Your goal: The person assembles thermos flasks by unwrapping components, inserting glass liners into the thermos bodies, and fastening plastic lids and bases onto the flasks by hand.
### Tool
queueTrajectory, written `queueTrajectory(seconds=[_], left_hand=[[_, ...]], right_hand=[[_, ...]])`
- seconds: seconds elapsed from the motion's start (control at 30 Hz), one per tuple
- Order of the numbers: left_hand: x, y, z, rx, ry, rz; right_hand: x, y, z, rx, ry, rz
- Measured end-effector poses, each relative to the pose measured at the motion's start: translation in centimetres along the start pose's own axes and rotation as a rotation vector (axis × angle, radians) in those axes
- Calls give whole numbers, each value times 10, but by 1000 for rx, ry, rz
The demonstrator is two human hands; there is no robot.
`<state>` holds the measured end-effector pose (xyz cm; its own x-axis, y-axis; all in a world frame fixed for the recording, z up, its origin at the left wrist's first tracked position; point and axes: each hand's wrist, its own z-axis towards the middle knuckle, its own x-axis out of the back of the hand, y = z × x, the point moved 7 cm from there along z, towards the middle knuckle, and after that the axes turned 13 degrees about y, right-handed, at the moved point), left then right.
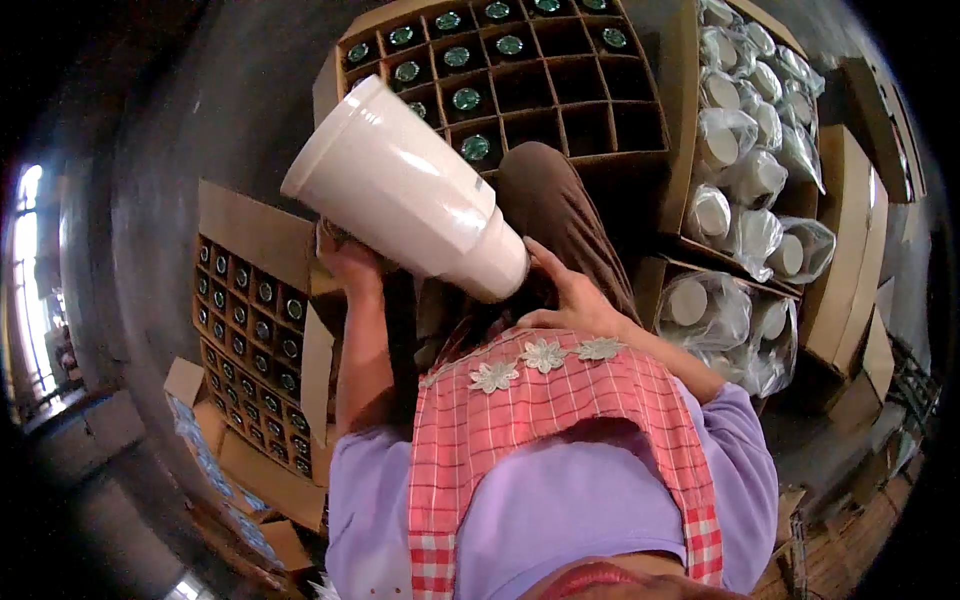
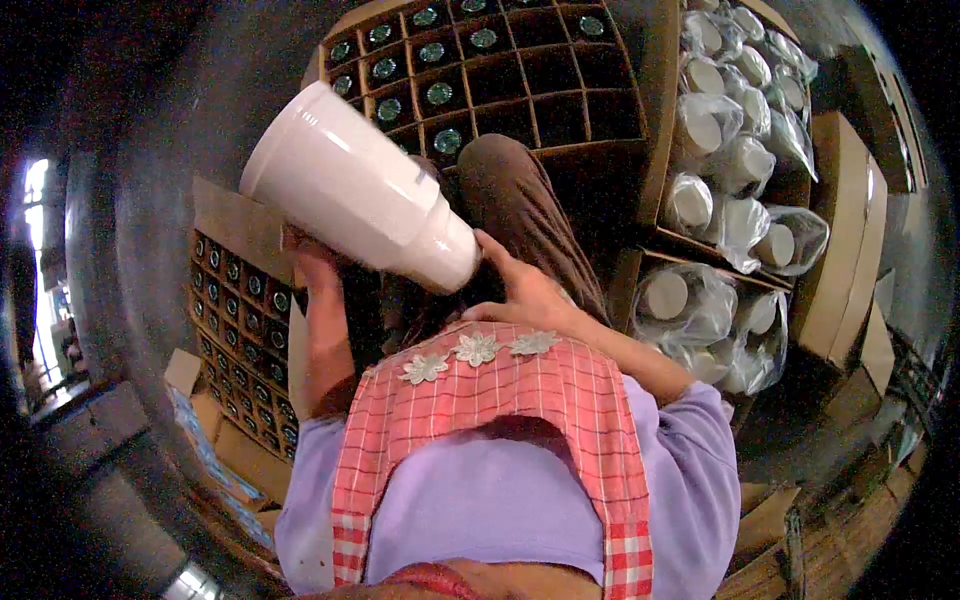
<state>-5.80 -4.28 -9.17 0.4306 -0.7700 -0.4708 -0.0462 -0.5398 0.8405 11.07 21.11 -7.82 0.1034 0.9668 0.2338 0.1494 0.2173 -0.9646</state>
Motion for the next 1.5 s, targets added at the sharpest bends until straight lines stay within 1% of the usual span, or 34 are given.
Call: queueTrajectory(seconds=[0.07, 0.1, 0.13, 0.17, 0.2, 0.23, 0.3, 0.33, 0.37, 0.4, 0.47, 0.5, 0.57, 0.63, 0.7, 0.77, 0.8, 0.9, 0.93, 1.0, 1.03, 1.07, 1.17, 1.2, 1.23, 1.3, 1.37, 1.43, 1.5], left_hand=[[17, -14, -3, 91, 52, 56], [25, -21, -6, 135, 78, 80], [11, -12, -20, 54, 122, 306], [19, -14, -18, 182, 221, 358], [18, -15, -26, 223, 225, 323], [1, -8, -44, 267, 224, 292], [40, -31, 0, 210, -43, 91], [25, -26, -18, 113, -64, 172], [26, -23, -13, 141, -215, 95], [35, -21, -9, 127, -241, 131], [33, -16, -15, 100, -204, 227], [31, -13, -17, 86, -189, 287], [28, -5, -22, 60, -178, 376], [25, -1, -28, 51, -176, 439], [12, -7, -29, 61, -191, 463], [-10, -23, -25, 80, -214, 440], [-19, -31, -24, 92, -225, 424], [-43, -55, -20, 130, -238, 374], [-48, -60, -20, 134, -240, 368], [-53, -67, -24, 139, -243, 368], [-55, -69, -25, 140, -241, 367], [-56, -69, -24, 138, -237, 373], [-66, -66, -17, 123, -233, 378], [-69, -66, -12, 122, -231, 383], [-72, -67, -8, 117, -225, 382], [-75, -69, -8, 121, -218, 367], [-76, -72, -13, 124, -205, 350], [-78, -72, -8, 131, -186, 328], [-76, -65, 4, 144, -167, 307]], right_hand=[[-9, -7, 4, -125, -25, -9], [-11, -9, 6, -96, -5, -33], [-10, -11, 11, -62, 24, -61], [-8, -13, 15, -30, 59, -93], [-4, -19, 17, 95, 133, -133], [1, -24, 19, 194, 190, -138], [12, -31, 23, 261, 293, -157], [11, -18, 27, 56, 220, 67], [3, -8, 26, -189, 79, 374], [-7, -6, 21, -425, -70, 692], [-49, 14, 7, -811, -388, 1169], [-80, 32, -5, -964, -557, 1323], [-77, 0, -19, -916, -500, 1175], [-86, 2, -14, -894, -603, 1117], [-33, 8, 13, -526, -454, 639], [-1, 11, 19, -517, -163, 996], [16, 12, 21, -473, -35, 1165], [43, 3, 17, -85, 195, 962], [51, 1, 19, 115, 333, 733], [45, 21, 25, -88, 293, 764], [29, 34, 22, -486, 104, 1015], [26, 7, 15, -504, -131, 1322], [26, 20, 12, -688, -235, 846], [51, 24, 24, -568, 67, 732], [75, 23, 29, -381, 278, 664], [95, -5, 33, 139, 486, 497], [90, -22, 35, 211, 490, 257], [76, 0, 54, 78, 488, 637], [65, 12, 49, -230, 199, 911]])
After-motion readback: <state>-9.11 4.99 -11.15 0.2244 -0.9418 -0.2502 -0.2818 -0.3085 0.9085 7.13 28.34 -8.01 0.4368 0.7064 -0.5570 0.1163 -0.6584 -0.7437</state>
